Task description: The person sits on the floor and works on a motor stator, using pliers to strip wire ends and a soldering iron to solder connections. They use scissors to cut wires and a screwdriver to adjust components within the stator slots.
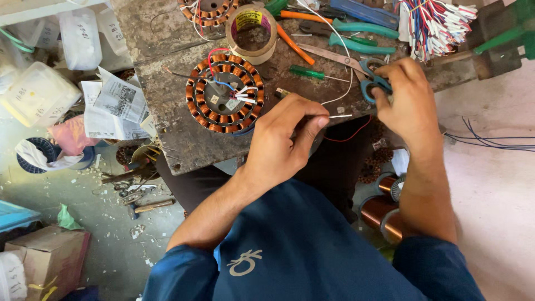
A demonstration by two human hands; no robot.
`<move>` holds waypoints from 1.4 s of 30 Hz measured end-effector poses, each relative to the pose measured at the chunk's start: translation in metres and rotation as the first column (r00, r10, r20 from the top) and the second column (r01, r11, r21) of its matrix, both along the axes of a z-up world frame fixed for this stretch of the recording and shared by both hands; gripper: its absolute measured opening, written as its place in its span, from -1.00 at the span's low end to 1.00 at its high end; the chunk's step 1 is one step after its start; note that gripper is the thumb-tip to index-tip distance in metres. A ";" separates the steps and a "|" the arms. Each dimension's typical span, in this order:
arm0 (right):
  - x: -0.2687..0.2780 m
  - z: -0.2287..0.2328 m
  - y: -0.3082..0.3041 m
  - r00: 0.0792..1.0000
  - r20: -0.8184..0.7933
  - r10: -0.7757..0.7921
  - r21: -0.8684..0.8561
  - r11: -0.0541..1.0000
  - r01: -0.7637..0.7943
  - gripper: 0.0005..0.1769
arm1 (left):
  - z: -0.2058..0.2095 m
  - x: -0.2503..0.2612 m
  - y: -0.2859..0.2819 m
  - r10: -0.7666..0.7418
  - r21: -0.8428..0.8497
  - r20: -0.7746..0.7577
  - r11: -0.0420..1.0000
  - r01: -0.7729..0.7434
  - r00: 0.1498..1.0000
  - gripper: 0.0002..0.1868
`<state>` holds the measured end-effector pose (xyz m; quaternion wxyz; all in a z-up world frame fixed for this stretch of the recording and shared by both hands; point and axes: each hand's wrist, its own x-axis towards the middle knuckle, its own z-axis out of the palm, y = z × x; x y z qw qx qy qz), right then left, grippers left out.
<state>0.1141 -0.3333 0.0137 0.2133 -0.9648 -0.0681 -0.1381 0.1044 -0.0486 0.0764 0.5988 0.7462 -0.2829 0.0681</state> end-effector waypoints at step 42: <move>-0.108 0.009 0.073 0.967 -0.171 0.187 0.687 0.726 -0.018 -0.61 | 0.008 0.009 -0.027 0.156 -0.014 0.236 0.988 -0.157 0.959 -0.85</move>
